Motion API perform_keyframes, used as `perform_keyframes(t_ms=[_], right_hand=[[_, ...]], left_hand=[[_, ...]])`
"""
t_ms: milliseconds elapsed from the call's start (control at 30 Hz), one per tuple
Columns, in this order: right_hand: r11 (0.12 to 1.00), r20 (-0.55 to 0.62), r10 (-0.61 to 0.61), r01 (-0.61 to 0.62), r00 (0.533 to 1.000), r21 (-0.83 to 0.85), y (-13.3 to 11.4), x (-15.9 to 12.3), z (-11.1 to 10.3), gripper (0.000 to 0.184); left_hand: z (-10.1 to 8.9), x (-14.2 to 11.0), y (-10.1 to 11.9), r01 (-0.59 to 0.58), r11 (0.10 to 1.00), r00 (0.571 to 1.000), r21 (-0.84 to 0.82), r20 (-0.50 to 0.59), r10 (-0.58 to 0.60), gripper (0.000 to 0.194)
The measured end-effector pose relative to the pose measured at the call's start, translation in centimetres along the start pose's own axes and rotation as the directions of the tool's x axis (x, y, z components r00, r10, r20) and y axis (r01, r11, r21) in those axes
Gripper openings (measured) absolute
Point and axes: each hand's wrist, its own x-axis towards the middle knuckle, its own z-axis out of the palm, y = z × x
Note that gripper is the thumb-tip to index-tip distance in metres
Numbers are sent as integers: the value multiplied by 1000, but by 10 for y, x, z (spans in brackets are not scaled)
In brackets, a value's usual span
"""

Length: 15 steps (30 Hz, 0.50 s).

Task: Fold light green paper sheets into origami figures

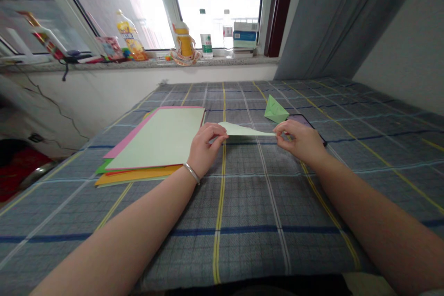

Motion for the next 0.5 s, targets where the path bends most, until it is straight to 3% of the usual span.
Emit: perform_keyframes(t_ms=[500], right_hand=[[995,-18,73,-74,997,-62,-7,0,-5,7]], left_hand=[[1,0,-8,85,996,994,20,-76,-84,9]])
